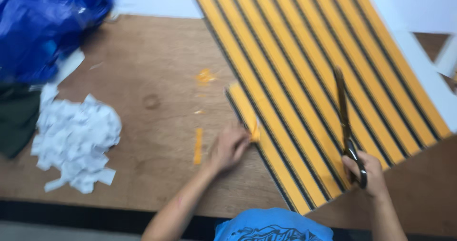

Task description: The person uses scissors to cut a large sheet of yellow and black striped paper into smaller rectangular pieces. The person repeatedly repositions the paper and cuts along straight lines, accumulating cut pieces on the table.

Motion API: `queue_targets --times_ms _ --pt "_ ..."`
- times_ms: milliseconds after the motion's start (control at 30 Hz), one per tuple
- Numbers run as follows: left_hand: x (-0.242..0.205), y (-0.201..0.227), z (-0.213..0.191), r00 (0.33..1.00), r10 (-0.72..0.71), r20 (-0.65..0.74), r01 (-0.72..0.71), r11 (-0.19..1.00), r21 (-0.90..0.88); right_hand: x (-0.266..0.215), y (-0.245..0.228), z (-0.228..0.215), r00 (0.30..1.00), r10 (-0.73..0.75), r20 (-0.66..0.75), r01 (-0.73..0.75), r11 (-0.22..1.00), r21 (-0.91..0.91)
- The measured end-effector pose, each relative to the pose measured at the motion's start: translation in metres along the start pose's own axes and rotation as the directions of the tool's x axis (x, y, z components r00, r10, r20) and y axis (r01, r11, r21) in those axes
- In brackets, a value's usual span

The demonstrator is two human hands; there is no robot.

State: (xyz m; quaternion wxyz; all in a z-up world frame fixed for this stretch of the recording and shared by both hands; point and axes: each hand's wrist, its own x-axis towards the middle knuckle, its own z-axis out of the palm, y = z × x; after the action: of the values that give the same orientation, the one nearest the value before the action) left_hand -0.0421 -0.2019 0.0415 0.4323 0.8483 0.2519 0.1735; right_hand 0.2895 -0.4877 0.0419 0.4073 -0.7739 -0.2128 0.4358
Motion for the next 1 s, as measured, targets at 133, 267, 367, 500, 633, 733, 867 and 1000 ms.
queue_targets --times_ms 133,267,367,500,633,733,867,1000 --pt "-0.033 0.051 0.032 0.994 0.083 0.067 -0.072 0.986 -0.151 -0.072 0.111 -0.065 0.886 0.116 -0.449 -0.001 0.969 0.248" --pt "-0.031 0.071 0.066 0.978 0.209 -0.021 -0.172 0.856 0.488 -0.090 0.183 -0.097 0.773 0.137 -0.619 0.256 0.825 0.503" --pt "-0.046 0.076 0.101 0.946 0.319 0.061 -0.292 0.754 0.589 -0.079 0.201 -0.101 0.724 0.238 -0.648 0.367 0.662 0.653" --pt "-0.087 0.042 0.114 0.980 0.122 0.155 -0.176 0.895 0.409 -0.083 0.201 -0.079 0.713 0.133 -0.688 0.437 0.683 0.585" --pt "-0.066 -0.004 0.078 0.885 -0.301 0.355 0.065 0.835 0.546 -0.085 0.183 -0.074 0.748 0.137 -0.649 0.379 0.715 0.587" --pt "-0.002 0.027 0.077 0.708 -0.503 0.497 0.060 0.743 0.666 -0.088 0.172 -0.075 0.760 0.116 -0.639 0.380 0.719 0.582" --pt "0.128 0.152 0.121 0.676 -0.559 0.480 0.285 0.799 0.529 -0.090 0.160 -0.074 0.734 0.121 -0.668 0.365 0.760 0.538" --pt "0.180 0.244 0.133 0.917 0.392 0.065 -0.373 0.905 -0.205 -0.097 0.156 -0.075 0.759 0.145 -0.635 0.319 0.767 0.556"
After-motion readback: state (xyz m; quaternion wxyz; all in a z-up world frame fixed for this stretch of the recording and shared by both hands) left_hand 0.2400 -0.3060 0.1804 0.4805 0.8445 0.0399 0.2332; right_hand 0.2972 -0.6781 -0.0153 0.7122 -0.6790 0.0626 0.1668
